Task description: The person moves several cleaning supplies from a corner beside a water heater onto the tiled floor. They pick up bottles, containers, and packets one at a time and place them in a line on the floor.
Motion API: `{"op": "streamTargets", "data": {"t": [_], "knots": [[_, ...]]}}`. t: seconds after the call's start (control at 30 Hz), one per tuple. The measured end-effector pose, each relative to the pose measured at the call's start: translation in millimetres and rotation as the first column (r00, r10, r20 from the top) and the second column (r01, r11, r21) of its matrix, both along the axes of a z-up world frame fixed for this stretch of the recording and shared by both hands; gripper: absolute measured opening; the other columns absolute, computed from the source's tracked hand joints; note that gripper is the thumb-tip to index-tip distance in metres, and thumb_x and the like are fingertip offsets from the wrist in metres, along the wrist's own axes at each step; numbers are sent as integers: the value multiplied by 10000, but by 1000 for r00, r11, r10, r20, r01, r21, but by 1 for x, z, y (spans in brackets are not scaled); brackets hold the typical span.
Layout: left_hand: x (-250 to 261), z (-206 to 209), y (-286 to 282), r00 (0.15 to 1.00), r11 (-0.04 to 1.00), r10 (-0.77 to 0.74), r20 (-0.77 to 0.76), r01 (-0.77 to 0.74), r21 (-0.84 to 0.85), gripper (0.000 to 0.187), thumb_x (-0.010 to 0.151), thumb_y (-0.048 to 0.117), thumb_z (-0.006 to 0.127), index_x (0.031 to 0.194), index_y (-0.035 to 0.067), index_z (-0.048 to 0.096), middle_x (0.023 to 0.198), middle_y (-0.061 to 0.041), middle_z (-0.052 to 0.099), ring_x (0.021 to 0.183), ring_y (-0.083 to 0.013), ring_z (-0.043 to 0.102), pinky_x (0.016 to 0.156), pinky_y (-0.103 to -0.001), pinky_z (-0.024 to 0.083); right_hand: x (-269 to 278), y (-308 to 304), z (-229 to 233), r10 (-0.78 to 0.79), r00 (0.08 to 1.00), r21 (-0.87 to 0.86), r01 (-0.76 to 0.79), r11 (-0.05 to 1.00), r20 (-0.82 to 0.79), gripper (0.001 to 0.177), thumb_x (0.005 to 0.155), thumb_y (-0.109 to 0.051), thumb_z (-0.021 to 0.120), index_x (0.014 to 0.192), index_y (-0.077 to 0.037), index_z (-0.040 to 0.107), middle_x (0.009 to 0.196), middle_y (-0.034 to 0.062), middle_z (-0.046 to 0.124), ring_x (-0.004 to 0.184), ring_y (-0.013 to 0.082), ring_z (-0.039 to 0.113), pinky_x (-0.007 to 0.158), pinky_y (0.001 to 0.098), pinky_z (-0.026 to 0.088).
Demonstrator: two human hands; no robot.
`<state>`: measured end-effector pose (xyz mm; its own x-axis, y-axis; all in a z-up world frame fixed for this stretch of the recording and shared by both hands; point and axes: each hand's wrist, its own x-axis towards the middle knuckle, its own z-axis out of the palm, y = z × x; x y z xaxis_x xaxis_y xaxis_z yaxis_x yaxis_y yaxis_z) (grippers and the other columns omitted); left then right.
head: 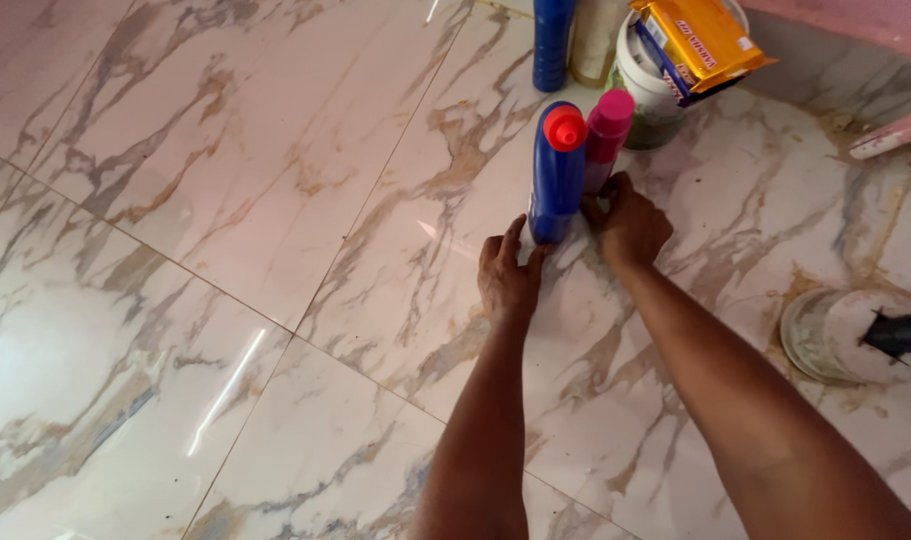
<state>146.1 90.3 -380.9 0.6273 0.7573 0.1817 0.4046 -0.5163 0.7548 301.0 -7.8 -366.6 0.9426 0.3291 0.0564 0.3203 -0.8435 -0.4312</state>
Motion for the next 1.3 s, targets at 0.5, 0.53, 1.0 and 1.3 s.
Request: {"op": "streamTargets", "data": {"t": [0.5,0.53,1.0,1.3], "knots": [[5,-3,-2,1000,1000,25,-3,-25,-13,564,840,338,817,1374,253,655,964,-65,660,933,-258,664,814,-422,546,50,22,0,54,998,94,-55,994,11,379,874,-475,736,990,-118,679,961,111,747,916,362,698,751,532,520],[4,-3,-1,1000,1000,19,6,-19,-9,560,846,341,815,1375,251,655,960,-64,659,934,-258,664,818,-422,546,42,18,0,114,992,-54,-110,992,63,359,916,-476,725,947,-120,691,973,134,727,937,356,686,763,523,517],[9,4,1,995,1000,31,-91,-31,0,600,842,303,801,1418,302,634,936,-71,645,909,-250,645,812,-419,532,-54,-45,25,285,867,-20,-304,953,410,446,887,-251,665,1320,-146,659,1317,123,577,1225,312,509,996,517,350],[42,29,12,953,998,-1,-304,-18,-61,722,885,350,743,1536,411,437,960,-31,683,861,-234,700,695,-433,542,-53,-44,25,281,909,-69,-273,960,308,438,909,-266,653,1331,-146,654,1306,101,538,1245,286,468,1022,508,321]]}}
